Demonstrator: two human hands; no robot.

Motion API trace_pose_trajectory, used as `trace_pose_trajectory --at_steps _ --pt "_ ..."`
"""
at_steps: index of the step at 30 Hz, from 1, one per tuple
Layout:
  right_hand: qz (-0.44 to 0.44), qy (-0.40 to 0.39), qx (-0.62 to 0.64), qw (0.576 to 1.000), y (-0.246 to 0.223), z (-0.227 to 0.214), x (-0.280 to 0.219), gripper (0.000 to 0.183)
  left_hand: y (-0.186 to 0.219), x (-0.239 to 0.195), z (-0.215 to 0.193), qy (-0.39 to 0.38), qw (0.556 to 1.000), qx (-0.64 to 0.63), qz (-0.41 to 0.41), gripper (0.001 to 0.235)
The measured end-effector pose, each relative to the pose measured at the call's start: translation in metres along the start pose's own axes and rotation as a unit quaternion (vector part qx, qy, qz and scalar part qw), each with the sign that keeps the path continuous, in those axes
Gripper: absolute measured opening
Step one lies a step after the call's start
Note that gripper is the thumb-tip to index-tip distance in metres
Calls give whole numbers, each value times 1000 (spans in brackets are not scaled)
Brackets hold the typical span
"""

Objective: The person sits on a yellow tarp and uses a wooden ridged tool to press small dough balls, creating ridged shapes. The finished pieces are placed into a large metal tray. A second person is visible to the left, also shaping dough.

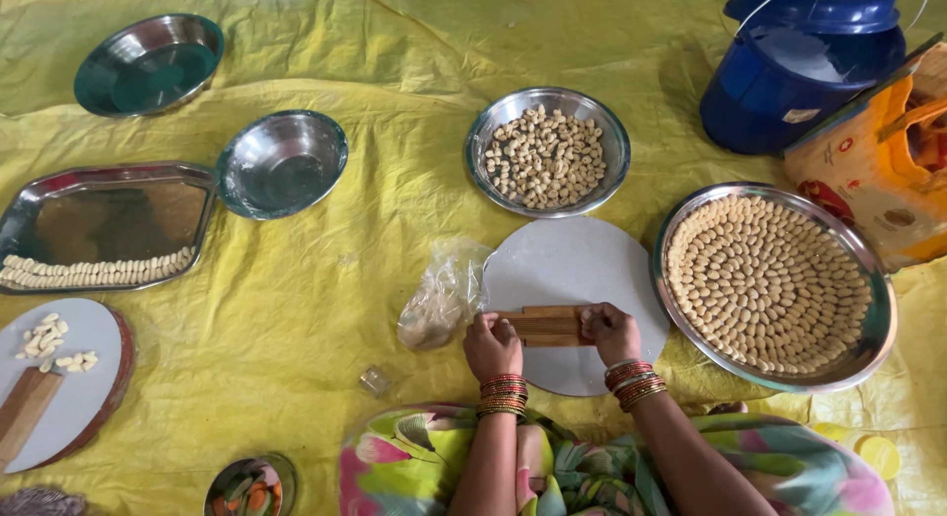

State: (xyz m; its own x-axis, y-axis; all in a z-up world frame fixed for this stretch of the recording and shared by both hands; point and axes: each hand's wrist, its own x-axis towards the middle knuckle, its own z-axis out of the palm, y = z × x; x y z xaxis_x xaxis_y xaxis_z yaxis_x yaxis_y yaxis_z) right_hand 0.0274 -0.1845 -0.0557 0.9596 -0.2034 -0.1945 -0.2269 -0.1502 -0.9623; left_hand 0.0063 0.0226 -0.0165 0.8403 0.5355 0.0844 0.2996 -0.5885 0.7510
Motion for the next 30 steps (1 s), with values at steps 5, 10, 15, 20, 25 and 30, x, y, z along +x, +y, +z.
trace_pose_trajectory --at_steps 5,10,15,20,25,30 --pt "30 23 30 999 7 6 2 19 -12 -1 12 12 998 -58 -13 20" --pt "60 20 113 992 0 1 6 20 -34 10 32 25 942 -332 -51 23" --pt "73 26 168 983 -5 -1 7 14 -31 16 24 -113 850 -430 -282 21" --pt "84 28 192 977 -18 3 -3 12 -5 7 9 -134 894 -351 -246 38" --pt "91 -2 241 966 -26 -2 -3 14 3 5 2 -53 953 -270 -127 36" --pt "97 -10 170 981 -23 -4 3 14 5 6 1 -32 943 -296 -149 45"
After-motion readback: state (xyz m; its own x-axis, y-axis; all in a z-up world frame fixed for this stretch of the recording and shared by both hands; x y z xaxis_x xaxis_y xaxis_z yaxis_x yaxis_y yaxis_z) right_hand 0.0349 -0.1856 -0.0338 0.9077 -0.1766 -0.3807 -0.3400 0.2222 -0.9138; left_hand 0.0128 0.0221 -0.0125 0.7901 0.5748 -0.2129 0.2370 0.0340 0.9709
